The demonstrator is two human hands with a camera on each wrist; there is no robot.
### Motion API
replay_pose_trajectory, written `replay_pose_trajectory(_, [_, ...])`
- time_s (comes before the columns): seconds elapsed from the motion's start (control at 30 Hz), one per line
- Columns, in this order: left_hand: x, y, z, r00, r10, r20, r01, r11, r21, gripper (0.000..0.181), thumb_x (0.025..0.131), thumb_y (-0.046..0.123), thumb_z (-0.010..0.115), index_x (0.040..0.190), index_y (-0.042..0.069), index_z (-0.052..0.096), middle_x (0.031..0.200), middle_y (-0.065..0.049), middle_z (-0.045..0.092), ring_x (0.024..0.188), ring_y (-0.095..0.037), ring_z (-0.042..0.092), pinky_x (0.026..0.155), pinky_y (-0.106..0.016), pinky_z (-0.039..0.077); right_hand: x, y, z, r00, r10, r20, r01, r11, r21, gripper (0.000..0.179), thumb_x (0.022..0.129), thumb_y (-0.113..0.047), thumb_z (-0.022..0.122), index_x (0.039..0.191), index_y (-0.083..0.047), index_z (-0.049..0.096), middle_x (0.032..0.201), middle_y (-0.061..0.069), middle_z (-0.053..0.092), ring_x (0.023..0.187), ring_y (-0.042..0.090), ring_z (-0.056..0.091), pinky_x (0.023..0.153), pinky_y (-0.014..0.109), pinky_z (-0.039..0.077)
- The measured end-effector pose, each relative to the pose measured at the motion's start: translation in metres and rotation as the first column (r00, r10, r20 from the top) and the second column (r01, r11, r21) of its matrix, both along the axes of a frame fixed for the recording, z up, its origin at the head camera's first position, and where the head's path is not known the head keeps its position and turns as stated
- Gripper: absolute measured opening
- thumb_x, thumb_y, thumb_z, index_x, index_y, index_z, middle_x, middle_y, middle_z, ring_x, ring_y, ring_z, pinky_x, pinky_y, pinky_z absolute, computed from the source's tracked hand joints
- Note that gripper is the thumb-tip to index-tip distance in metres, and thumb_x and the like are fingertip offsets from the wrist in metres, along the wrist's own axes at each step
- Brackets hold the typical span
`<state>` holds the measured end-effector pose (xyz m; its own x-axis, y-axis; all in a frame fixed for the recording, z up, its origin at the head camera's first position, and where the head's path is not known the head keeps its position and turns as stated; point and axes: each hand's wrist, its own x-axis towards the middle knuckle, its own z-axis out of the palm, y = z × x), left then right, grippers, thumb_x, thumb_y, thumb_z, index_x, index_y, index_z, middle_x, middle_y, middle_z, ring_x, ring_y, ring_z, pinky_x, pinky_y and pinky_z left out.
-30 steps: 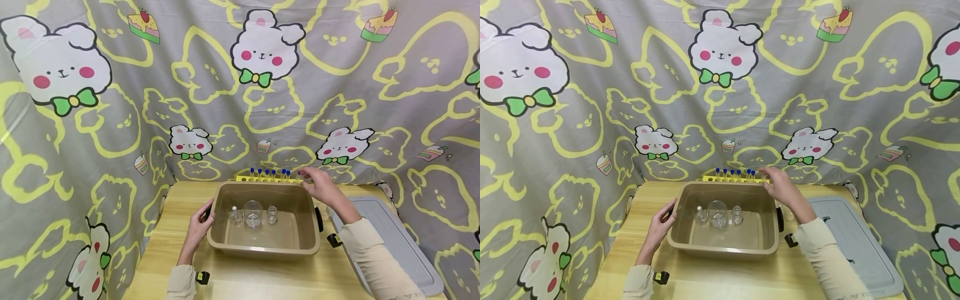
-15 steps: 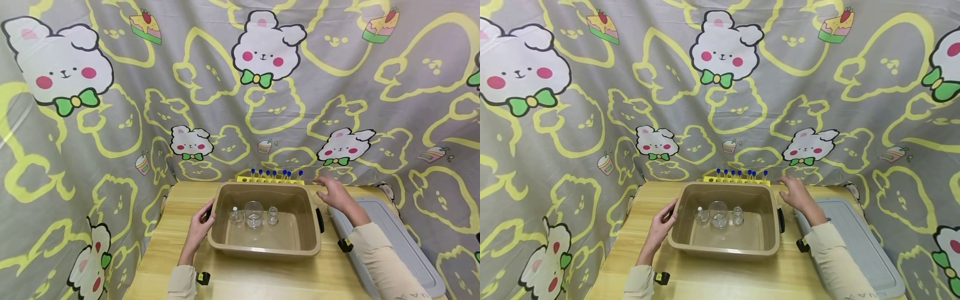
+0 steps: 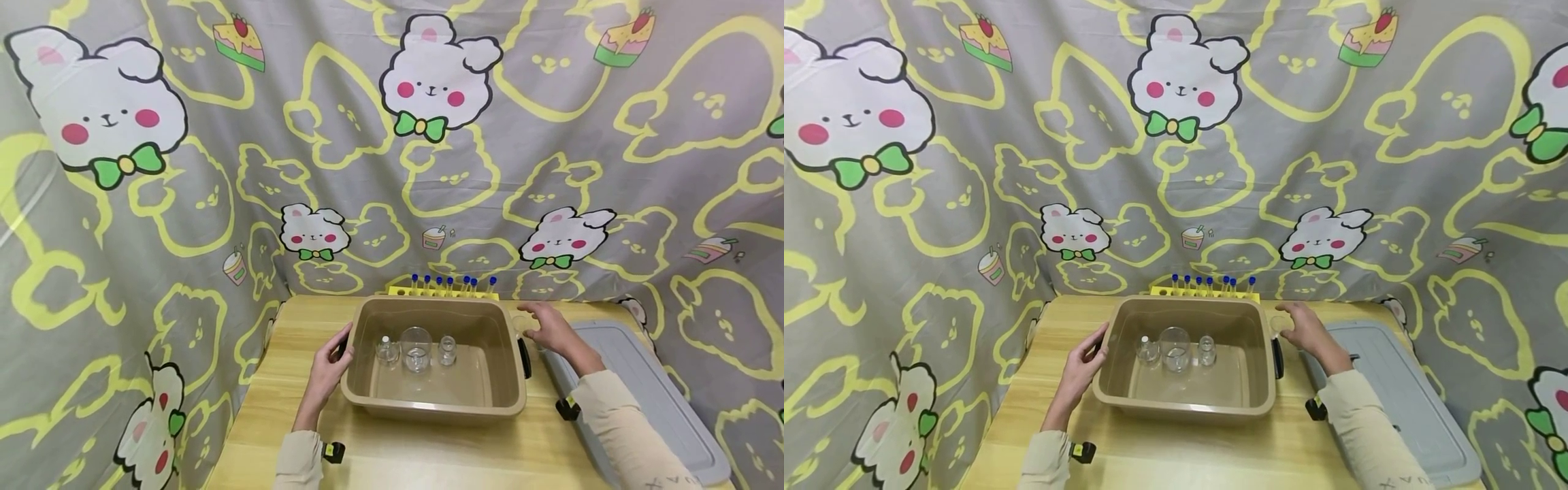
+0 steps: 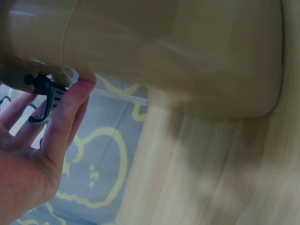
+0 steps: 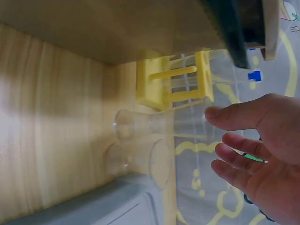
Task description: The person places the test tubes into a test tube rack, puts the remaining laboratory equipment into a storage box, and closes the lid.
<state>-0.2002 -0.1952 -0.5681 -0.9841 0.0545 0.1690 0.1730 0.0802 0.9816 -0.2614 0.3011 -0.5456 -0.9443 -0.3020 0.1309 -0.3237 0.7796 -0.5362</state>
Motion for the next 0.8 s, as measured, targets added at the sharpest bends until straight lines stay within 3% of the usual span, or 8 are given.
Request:
replay_pose_trajectory(0.23, [-0.001,0.001,0.001,1.000,0.004,0.002,-0.004,1.000,0.012,0.049,0.100,-0.004,0.060,0.147,0.007,0.056,0.154,-0.016,0.048,0.135,-0.035,0.049,0.094,-0.020,0.051,0.001,0.000,-0.009,1.000,-0.006,0.027,0.006,1.000,-0.001,0.052,0.082,0.003,0.080,0.129,0.014,0.059,0.118,0.038,0.056,0.104,0.056,0.059,0.083,0.062,0.055])
replay_pose_trajectory(0.8, [-0.001,0.002,0.002,1.000,-0.001,0.006,0.001,1.000,0.006,0.049,0.100,-0.002,0.061,0.148,0.007,0.055,0.154,-0.015,0.048,0.137,-0.033,0.047,0.096,-0.019,0.050,-0.002,-0.006,-0.024,0.999,0.012,-0.049,-0.011,1.000,0.021,0.050,0.080,0.006,0.079,0.125,0.016,0.060,0.107,0.034,0.059,0.093,0.048,0.063,0.078,0.058,0.056])
